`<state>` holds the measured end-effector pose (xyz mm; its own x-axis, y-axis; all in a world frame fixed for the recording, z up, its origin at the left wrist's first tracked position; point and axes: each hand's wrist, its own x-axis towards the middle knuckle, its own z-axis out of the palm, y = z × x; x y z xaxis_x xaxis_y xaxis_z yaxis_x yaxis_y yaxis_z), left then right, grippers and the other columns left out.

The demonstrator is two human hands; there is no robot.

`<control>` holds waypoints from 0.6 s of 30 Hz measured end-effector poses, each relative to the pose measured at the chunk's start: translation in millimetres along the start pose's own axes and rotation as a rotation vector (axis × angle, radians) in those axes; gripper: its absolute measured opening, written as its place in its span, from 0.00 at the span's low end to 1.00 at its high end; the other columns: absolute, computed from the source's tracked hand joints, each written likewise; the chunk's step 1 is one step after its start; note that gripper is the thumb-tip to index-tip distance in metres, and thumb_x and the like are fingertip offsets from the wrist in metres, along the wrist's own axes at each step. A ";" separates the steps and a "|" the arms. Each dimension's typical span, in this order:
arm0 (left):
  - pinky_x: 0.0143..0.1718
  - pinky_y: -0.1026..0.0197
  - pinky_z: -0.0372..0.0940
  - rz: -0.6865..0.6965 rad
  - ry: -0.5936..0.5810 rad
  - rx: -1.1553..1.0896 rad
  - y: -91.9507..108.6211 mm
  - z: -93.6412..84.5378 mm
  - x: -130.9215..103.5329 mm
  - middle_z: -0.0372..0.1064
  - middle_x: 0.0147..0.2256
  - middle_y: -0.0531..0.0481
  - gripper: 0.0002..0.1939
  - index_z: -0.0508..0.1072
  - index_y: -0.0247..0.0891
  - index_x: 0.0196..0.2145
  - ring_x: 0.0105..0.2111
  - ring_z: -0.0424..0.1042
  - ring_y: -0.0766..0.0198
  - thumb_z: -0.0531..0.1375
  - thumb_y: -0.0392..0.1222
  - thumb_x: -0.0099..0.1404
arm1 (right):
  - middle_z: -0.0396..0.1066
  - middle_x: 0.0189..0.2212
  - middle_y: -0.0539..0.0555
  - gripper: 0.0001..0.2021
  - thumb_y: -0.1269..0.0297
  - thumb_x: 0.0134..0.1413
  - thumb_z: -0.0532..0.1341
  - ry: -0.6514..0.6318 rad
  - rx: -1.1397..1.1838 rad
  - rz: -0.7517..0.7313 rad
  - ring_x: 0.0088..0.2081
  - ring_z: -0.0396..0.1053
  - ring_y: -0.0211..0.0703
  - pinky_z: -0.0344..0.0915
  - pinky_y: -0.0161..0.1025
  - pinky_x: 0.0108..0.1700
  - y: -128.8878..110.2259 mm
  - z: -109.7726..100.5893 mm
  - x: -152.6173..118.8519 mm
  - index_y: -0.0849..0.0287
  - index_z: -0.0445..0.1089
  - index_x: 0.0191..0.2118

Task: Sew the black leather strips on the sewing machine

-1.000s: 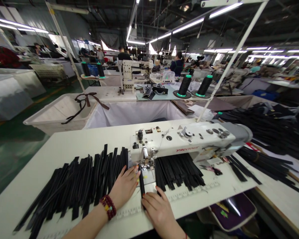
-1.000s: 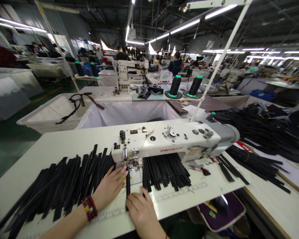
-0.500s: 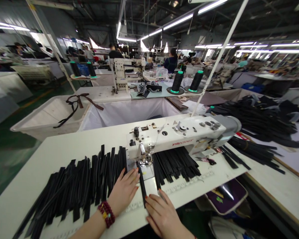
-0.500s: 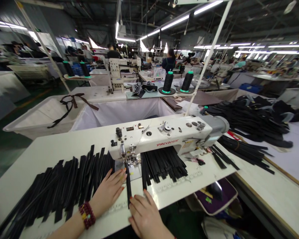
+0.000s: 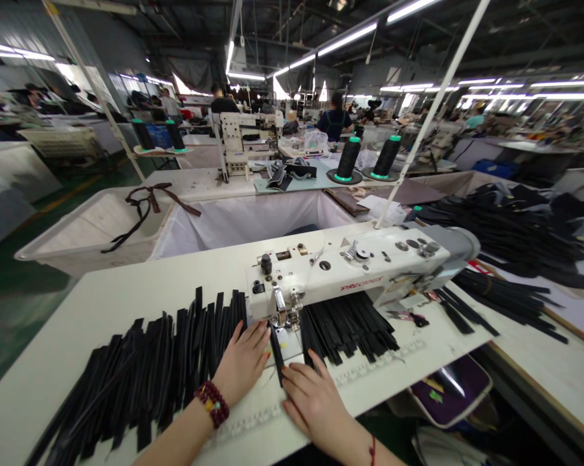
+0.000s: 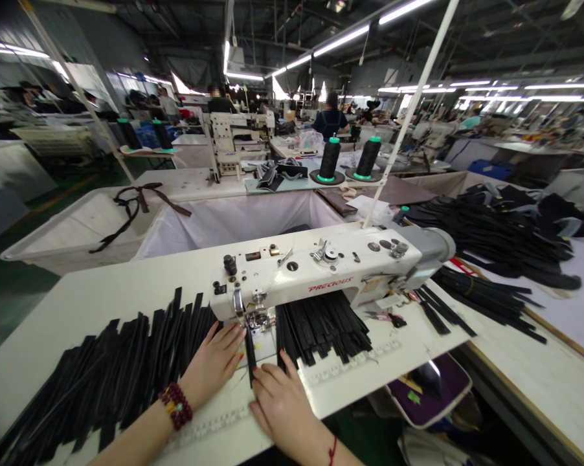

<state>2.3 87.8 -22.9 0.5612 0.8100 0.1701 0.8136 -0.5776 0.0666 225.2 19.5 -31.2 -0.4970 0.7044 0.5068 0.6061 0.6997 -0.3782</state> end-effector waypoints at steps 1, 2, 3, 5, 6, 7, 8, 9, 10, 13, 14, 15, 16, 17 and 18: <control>0.63 0.40 0.54 -0.012 0.000 -0.010 -0.6 0.1 1.8 0.71 0.57 0.40 0.20 0.71 0.35 0.57 0.59 0.65 0.50 0.53 0.39 0.70 | 0.75 0.47 0.54 0.10 0.64 0.63 0.62 -0.006 -0.002 0.000 0.52 0.69 0.44 0.39 0.53 0.70 2.2 1.3 2.2 0.58 0.71 0.49; 0.63 0.39 0.54 -0.024 0.001 -0.021 -1.1 0.1 3.6 0.72 0.55 0.40 0.20 0.71 0.35 0.56 0.58 0.66 0.50 0.52 0.39 0.69 | 0.75 0.47 0.54 0.10 0.64 0.63 0.62 -0.012 -0.003 0.000 0.52 0.69 0.44 0.38 0.54 0.70 4.3 2.6 4.4 0.57 0.71 0.49; 0.63 0.39 0.54 -0.032 0.001 -0.030 -1.4 0.0 5.1 0.73 0.54 0.40 0.19 0.72 0.35 0.55 0.57 0.67 0.50 0.52 0.39 0.69 | 0.75 0.47 0.54 0.10 0.64 0.63 0.62 -0.020 -0.004 0.000 0.52 0.69 0.45 0.37 0.54 0.70 6.3 3.9 6.7 0.57 0.71 0.49; 0.62 0.39 0.55 -0.040 -0.001 -0.033 -2.0 -0.7 7.6 0.74 0.53 0.40 0.19 0.72 0.35 0.54 0.56 0.68 0.49 0.52 0.39 0.69 | 0.75 0.48 0.54 0.10 0.65 0.63 0.62 -0.028 -0.008 -0.004 0.53 0.68 0.45 0.36 0.54 0.70 10.2 6.5 11.9 0.58 0.71 0.49; 0.62 0.39 0.55 -0.039 -0.005 -0.028 -2.2 -1.3 8.6 0.74 0.52 0.39 0.19 0.73 0.35 0.54 0.55 0.68 0.49 0.53 0.39 0.69 | 0.75 0.48 0.54 0.10 0.65 0.63 0.61 -0.029 -0.013 -0.007 0.53 0.68 0.45 0.36 0.54 0.70 12.0 7.6 14.8 0.58 0.71 0.49; 0.62 0.38 0.54 -0.037 -0.012 -0.022 -2.6 -2.0 9.4 0.73 0.52 0.39 0.18 0.73 0.35 0.53 0.55 0.68 0.48 0.53 0.39 0.69 | 0.75 0.48 0.54 0.10 0.66 0.63 0.61 -0.029 -0.019 -0.008 0.52 0.68 0.45 0.36 0.55 0.70 13.7 8.5 18.0 0.58 0.71 0.49; 0.62 0.38 0.54 -0.034 -0.022 -0.020 -3.0 -2.8 10.1 0.73 0.52 0.39 0.18 0.73 0.35 0.53 0.55 0.68 0.48 0.53 0.39 0.68 | 0.75 0.47 0.54 0.10 0.66 0.63 0.60 -0.030 -0.027 -0.009 0.52 0.68 0.46 0.36 0.55 0.70 15.3 9.3 21.3 0.58 0.71 0.49; 0.62 0.38 0.54 -0.032 -0.033 -0.022 -3.6 -3.5 10.7 0.73 0.53 0.38 0.17 0.73 0.34 0.52 0.55 0.67 0.47 0.53 0.39 0.68 | 0.76 0.47 0.55 0.10 0.67 0.64 0.60 -0.031 -0.036 -0.013 0.52 0.69 0.46 0.36 0.55 0.70 16.9 10.0 24.8 0.58 0.72 0.49; 0.62 0.38 0.54 -0.029 -0.044 -0.027 -4.2 -4.2 11.2 0.73 0.52 0.39 0.17 0.73 0.34 0.52 0.55 0.67 0.47 0.54 0.39 0.68 | 0.76 0.46 0.55 0.09 0.67 0.64 0.60 -0.034 -0.048 -0.018 0.51 0.69 0.46 0.36 0.56 0.70 18.5 10.6 28.2 0.59 0.72 0.48; 0.61 0.39 0.55 -0.030 -0.058 -0.045 -6.3 -5.1 12.4 0.74 0.51 0.40 0.15 0.74 0.35 0.50 0.55 0.67 0.48 0.54 0.40 0.69 | 0.76 0.45 0.55 0.08 0.69 0.64 0.60 -0.050 -0.095 -0.039 0.51 0.69 0.46 0.37 0.56 0.70 24.0 13.3 37.9 0.59 0.73 0.47; 0.61 0.39 0.55 -0.030 -0.055 -0.047 -6.9 -5.1 12.7 0.74 0.50 0.40 0.15 0.74 0.36 0.50 0.55 0.67 0.48 0.53 0.40 0.69 | 0.76 0.45 0.55 0.08 0.70 0.63 0.60 -0.055 -0.112 -0.047 0.51 0.69 0.46 0.38 0.57 0.70 25.9 14.4 40.8 0.59 0.73 0.46; 0.61 0.39 0.55 -0.028 -0.049 -0.049 -7.4 -4.9 13.0 0.74 0.50 0.40 0.15 0.74 0.36 0.49 0.55 0.67 0.48 0.53 0.40 0.70 | 0.76 0.45 0.56 0.08 0.71 0.63 0.60 -0.061 -0.129 -0.056 0.51 0.69 0.46 0.39 0.57 0.70 27.8 15.5 43.5 0.59 0.73 0.46; 0.61 0.39 0.55 -0.025 -0.042 -0.051 -7.9 -4.7 13.4 0.74 0.50 0.41 0.14 0.73 0.37 0.49 0.55 0.67 0.49 0.53 0.40 0.70 | 0.76 0.45 0.56 0.08 0.72 0.62 0.61 -0.067 -0.147 -0.064 0.50 0.69 0.47 0.40 0.58 0.70 29.7 16.6 46.1 0.59 0.74 0.46; 0.61 0.39 0.54 -0.022 -0.037 -0.052 -8.3 -4.5 13.8 0.74 0.49 0.41 0.14 0.73 0.37 0.49 0.55 0.67 0.49 0.53 0.40 0.70 | 0.76 0.44 0.56 0.09 0.73 0.61 0.61 -0.072 -0.164 -0.071 0.50 0.69 0.47 0.41 0.58 0.69 31.4 17.6 48.6 0.59 0.74 0.46; 0.62 0.39 0.54 -0.020 -0.035 -0.052 -8.6 -4.2 14.2 0.74 0.49 0.41 0.14 0.73 0.38 0.49 0.55 0.67 0.49 0.53 0.40 0.70 | 0.76 0.44 0.56 0.09 0.73 0.61 0.61 -0.078 -0.182 -0.077 0.49 0.69 0.47 0.42 0.59 0.69 32.9 18.5 51.2 0.59 0.74 0.46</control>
<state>2.6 103.9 -17.0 0.5506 0.8241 0.1334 0.8162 -0.5649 0.1210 208.2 80.8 -32.1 -0.5885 0.6619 0.4643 0.6632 0.7237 -0.1911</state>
